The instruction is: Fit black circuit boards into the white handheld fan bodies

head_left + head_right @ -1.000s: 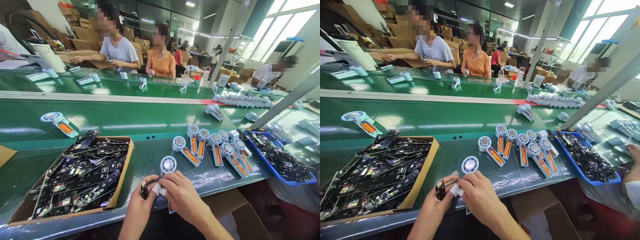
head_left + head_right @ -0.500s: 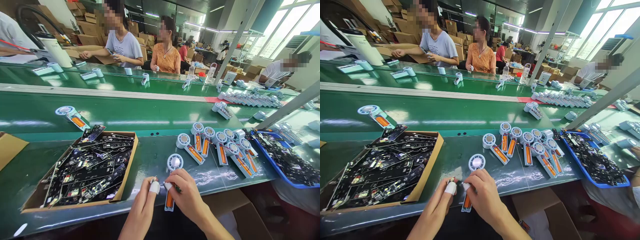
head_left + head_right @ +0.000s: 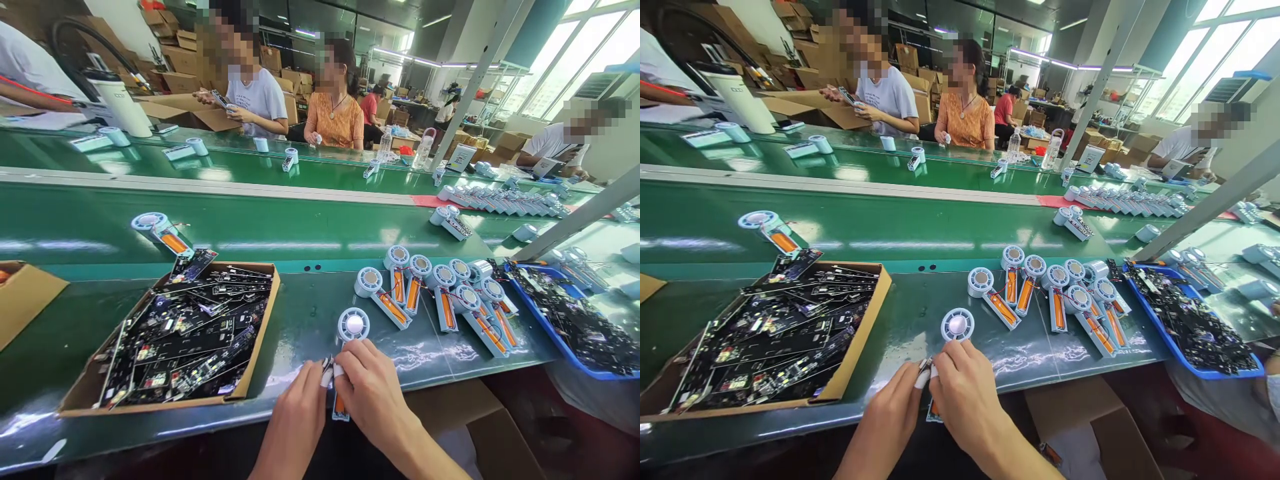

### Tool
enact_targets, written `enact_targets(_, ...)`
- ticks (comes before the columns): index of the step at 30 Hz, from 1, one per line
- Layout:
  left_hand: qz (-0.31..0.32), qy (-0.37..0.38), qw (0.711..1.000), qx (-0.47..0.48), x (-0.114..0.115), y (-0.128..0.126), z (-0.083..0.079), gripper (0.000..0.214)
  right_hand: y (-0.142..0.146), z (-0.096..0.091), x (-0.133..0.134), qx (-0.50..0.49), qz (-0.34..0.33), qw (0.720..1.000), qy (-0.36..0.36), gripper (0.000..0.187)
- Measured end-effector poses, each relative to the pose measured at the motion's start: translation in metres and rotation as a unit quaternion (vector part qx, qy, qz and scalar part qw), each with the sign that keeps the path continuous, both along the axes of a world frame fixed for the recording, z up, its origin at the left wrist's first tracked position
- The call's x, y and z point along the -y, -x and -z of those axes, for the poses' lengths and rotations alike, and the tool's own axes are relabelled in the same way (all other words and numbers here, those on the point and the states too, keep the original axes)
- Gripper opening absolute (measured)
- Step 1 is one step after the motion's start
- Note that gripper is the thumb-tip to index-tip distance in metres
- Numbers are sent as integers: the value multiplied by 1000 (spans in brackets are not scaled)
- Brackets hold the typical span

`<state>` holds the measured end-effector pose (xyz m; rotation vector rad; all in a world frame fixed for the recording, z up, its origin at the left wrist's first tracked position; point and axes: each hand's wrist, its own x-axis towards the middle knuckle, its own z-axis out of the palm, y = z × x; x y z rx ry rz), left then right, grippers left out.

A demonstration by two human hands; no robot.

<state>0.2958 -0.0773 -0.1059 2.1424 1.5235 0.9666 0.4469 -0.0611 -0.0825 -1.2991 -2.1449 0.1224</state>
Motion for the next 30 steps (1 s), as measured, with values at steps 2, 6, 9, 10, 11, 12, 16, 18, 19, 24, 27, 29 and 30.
enact_targets(2, 3, -31, 999, -35, 0, 3, 2, 29, -2, -1, 0, -3, -5, 1000, 24, 24)
enact_targets(6, 74, 29, 997, -2, -6, 13, -3, 28, -14, -6, -5, -68, -51, 991, 106, 24)
enact_targets(9, 117, 92, 988, 35, -12, 19, -9, 29, -22, -9, -11, -95, -103, 980, 143, 27)
enact_targets(10, 123, 109, 986, 41, -13, 20, -10, 29, -23, -10, -12, -98, -122, 976, 150, 26)
enact_targets(11, 127, 125, 983, 48, -14, 21, -10, 29, -24, -10, -13, -99, -137, 973, 155, 25)
enact_targets(12, 131, 140, 980, 56, -15, 22, -10, 29, -24, -10, -14, -99, -143, 972, 155, 24)
enact_targets(16, 126, 183, 968, 118, -15, 22, -10, 30, -23, -9, -14, -115, -107, 979, 130, 21)
enact_targets(18, 95, 228, 952, 181, -13, 19, -9, 34, -26, -11, -10, -160, -73, 976, 128, 18)
enact_targets(19, 72, 263, 936, 223, -12, 17, -9, 38, -28, -13, -6, -189, -45, 973, 128, 18)
enact_targets(24, -11, 417, 826, 379, -6, 5, -5, 64, -24, -18, 20, -201, 20, 970, 135, 16)
enact_targets(27, 1, 408, 827, 386, -3, -1, -4, 62, -6, -16, 28, -178, -6, 971, 160, 12)
enact_targets(29, -12, 363, 852, 376, -2, -3, -4, 60, 5, -13, 26, -171, 1, 973, 158, 13)
enact_targets(30, -26, 337, 867, 366, -1, -4, -4, 58, 9, -13, 24, -160, 1, 976, 150, 14)
